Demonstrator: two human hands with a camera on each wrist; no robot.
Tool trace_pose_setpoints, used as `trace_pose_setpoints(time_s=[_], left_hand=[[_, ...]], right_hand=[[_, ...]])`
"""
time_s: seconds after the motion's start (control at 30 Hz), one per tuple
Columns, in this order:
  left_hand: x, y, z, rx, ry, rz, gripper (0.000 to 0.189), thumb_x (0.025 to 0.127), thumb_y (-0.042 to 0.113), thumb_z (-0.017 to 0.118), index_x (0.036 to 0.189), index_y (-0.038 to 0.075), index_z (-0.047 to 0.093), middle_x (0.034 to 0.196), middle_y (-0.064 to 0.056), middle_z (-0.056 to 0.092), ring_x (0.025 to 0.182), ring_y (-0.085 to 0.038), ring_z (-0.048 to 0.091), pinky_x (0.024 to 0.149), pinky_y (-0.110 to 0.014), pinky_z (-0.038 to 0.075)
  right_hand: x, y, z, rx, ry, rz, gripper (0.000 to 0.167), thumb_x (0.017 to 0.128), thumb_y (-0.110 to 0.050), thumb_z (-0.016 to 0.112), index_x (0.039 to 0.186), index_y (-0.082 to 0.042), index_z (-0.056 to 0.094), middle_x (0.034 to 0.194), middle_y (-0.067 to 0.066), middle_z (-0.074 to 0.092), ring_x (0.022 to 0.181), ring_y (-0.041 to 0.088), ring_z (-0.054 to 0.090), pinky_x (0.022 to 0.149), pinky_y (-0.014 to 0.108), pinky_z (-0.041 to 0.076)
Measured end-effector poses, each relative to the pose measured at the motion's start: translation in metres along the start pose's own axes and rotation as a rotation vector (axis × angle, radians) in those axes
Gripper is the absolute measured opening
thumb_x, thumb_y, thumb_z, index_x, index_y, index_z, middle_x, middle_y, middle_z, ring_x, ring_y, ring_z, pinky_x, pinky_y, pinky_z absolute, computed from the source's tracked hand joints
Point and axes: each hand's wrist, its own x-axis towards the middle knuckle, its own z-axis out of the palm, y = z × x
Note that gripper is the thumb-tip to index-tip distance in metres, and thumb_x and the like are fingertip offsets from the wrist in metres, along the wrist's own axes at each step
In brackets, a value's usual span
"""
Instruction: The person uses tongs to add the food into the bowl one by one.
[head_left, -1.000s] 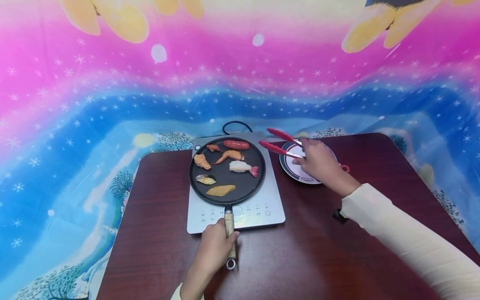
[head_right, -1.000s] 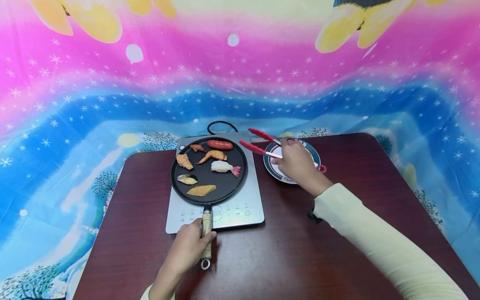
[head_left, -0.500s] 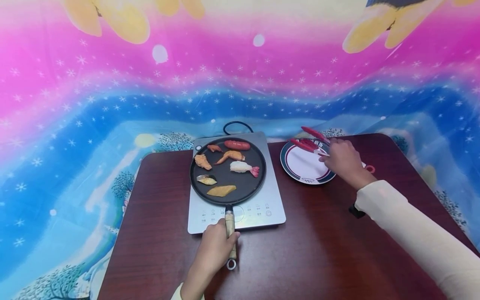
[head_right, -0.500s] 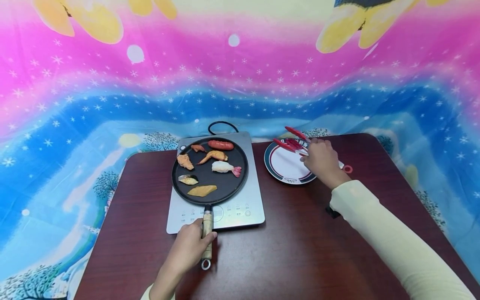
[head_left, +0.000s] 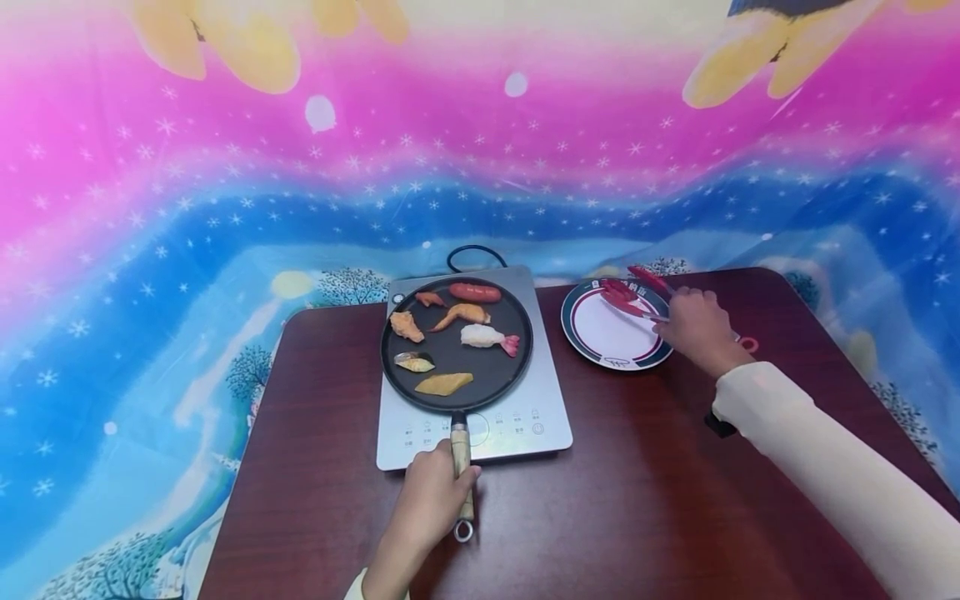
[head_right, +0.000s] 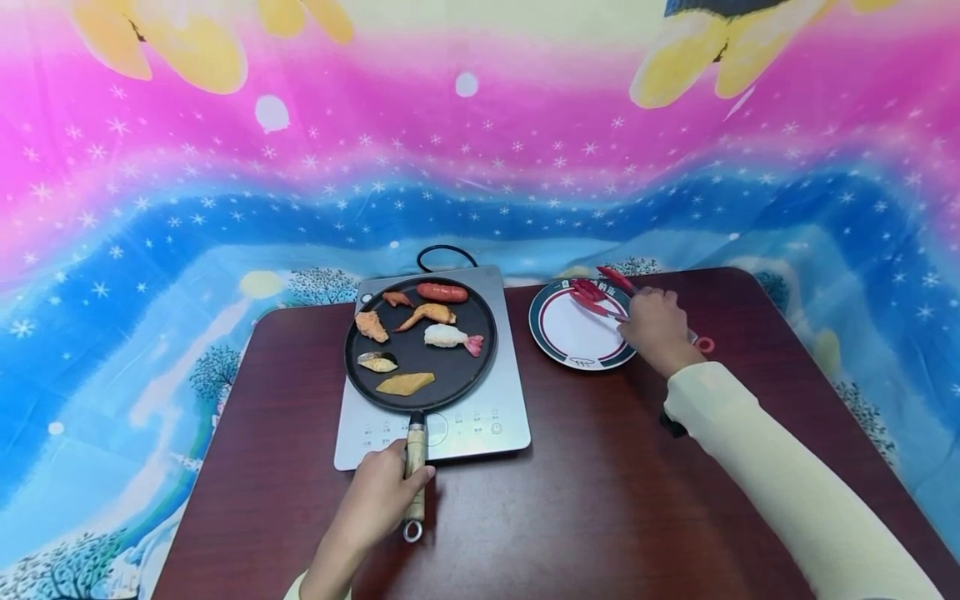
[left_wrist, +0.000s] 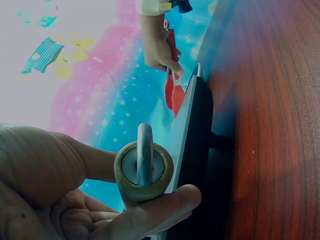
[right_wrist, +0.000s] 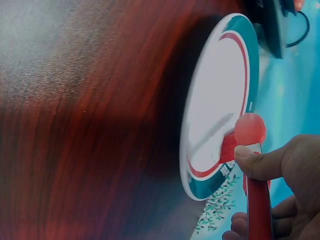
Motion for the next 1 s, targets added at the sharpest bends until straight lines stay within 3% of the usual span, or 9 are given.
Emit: trace_pose_setpoints(time_s=[0.43, 1.0], left_hand=[[0.0, 0.001, 0.0, -0.017, -0.003, -0.013, 0.029, 0.089, 0.017, 0.078, 0.099, -0.006, 0.064, 0.065, -0.002, 0.058, 0.061, -0.013, 0.058, 0.057, -0.028, 0.051], [0.0, 0.001, 0.0, -0.013, -0.005, -0.028, 0.03, 0.089, 0.017, 0.078, 0.099, -0.007, 0.064, 0.065, -0.003, 0.058, 0.06, -0.013, 0.058, 0.056, -0.027, 0.05]], right_hand=[[0.002, -0.002, 0.011, -0.027, -0.003, 0.022, 0.068, 0.086, -0.024, 0.079, 0.125, 0.024, 0.05, 0.11, 0.037, 0.056, 0.105, 0.049, 0.049, 0.086, 0.066, 0.054], [0.001, -0.003, 0.018, -0.005, -0.021, 0.042, 0.053, 0.088, -0.02, 0.077, 0.116, 0.021, 0.06, 0.099, 0.034, 0.065, 0.095, 0.047, 0.06, 0.084, 0.063, 0.055]])
